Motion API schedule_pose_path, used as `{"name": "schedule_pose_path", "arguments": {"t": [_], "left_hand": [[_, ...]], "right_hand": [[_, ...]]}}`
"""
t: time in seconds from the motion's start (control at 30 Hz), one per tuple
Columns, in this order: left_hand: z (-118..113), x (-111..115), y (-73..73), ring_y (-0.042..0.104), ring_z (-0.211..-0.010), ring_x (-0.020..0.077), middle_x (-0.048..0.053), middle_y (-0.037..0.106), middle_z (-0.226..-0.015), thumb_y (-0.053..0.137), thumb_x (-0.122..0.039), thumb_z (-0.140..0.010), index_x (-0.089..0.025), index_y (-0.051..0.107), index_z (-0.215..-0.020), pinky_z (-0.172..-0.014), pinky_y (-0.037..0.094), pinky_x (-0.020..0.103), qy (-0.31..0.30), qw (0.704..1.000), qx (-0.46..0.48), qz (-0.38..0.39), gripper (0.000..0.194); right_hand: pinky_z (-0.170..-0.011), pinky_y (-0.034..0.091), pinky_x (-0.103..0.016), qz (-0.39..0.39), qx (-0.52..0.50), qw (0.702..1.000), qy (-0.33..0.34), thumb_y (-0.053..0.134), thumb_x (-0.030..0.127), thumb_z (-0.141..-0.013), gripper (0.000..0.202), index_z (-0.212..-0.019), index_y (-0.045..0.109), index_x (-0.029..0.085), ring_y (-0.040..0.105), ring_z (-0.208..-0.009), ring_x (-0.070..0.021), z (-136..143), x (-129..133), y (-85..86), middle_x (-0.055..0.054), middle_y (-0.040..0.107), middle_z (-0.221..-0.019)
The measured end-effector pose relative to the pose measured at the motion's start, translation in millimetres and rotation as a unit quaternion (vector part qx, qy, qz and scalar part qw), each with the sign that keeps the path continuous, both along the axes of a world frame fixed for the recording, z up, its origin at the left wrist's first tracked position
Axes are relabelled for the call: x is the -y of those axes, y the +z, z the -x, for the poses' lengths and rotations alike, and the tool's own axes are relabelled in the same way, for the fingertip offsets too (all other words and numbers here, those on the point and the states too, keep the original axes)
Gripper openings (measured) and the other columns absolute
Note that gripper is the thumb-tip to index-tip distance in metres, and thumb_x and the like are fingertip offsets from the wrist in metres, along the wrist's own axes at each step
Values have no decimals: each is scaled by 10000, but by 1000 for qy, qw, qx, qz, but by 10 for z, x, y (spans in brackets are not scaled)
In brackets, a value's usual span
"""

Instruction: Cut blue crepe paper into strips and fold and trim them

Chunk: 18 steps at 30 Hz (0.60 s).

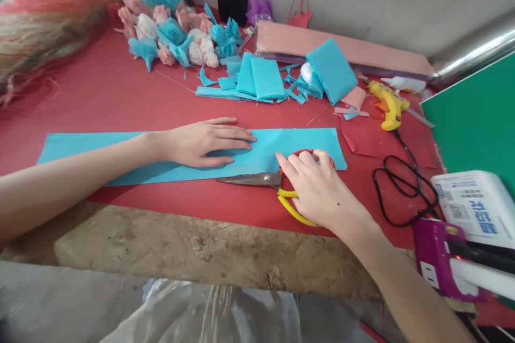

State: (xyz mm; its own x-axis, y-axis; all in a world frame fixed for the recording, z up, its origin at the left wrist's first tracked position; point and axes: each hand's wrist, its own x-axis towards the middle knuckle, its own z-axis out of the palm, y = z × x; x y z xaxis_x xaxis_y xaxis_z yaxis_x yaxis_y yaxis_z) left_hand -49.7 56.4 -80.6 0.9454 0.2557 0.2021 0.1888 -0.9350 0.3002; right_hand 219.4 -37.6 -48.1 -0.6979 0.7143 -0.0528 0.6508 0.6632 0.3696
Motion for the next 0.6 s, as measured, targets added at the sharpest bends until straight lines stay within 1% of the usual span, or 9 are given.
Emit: {"name": "schedule_pose_path", "arguments": {"t": [0.17, 0.27, 0.33, 0.43, 0.5, 0.6], "left_hand": [[-6, -4, -2, 431, -1307, 240, 123, 470, -1412, 428, -307, -921, -179, 493, -1311, -1137, 228, 443, 0, 1000, 5, 5, 416], [-3, -5, -3, 422, -1314, 233, 118, 462, -1418, 419, -307, -924, -181, 484, -1316, -1140, 221, 439, 0, 1000, 0, 2, 417], [-1, -4, -1, 420, -1315, 231, 118, 461, -1419, 412, -310, -928, -175, 483, -1316, -1140, 219, 436, 0, 1000, -5, 0, 417], [-1, -1, 1, 422, -1312, 231, 121, 465, -1415, 405, -315, -932, -163, 488, -1308, -1140, 219, 435, 0, 1000, -6, -4, 414], [-3, 1, 1, 424, -1311, 230, 122, 469, -1412, 403, -319, -933, -163, 491, -1302, -1138, 221, 434, -1, 1000, -5, -6, 411], [-7, 0, -1, 424, -1310, 231, 123, 470, -1411, 401, -319, -933, -161, 492, -1301, -1137, 223, 435, -2, 1000, -6, -7, 411]], "right_hand": [[-788, 269, -399, -5, -11, 999, 33, 544, 180, -749, 562, -1286, 493, 24, 460, -849, -265, 57, -59, -21, -99, 612, -900], [-773, 263, -388, 4, -24, 998, 57, 565, 166, -726, 553, -1267, 522, 63, 456, -822, -258, 67, -97, -22, -80, 619, -863], [-760, 258, -378, 10, -40, 996, 77, 579, 142, -700, 517, -1215, 567, 108, 455, -796, -249, 68, -122, -19, -60, 626, -830], [-742, 257, -368, -3, -66, 992, 103, 595, 107, -652, 424, -1073, 629, 144, 449, -765, -241, 60, -151, -14, -48, 633, -790], [-726, 258, -364, -13, -76, 990, 118, 592, 90, -630, 376, -998, 638, 155, 446, -753, -240, 50, -159, -6, -44, 631, -763], [-724, 263, -354, -17, -83, 987, 134, 560, 53, -634, 340, -949, 630, 159, 455, -751, -229, 34, -160, 19, -32, 626, -718]]}}
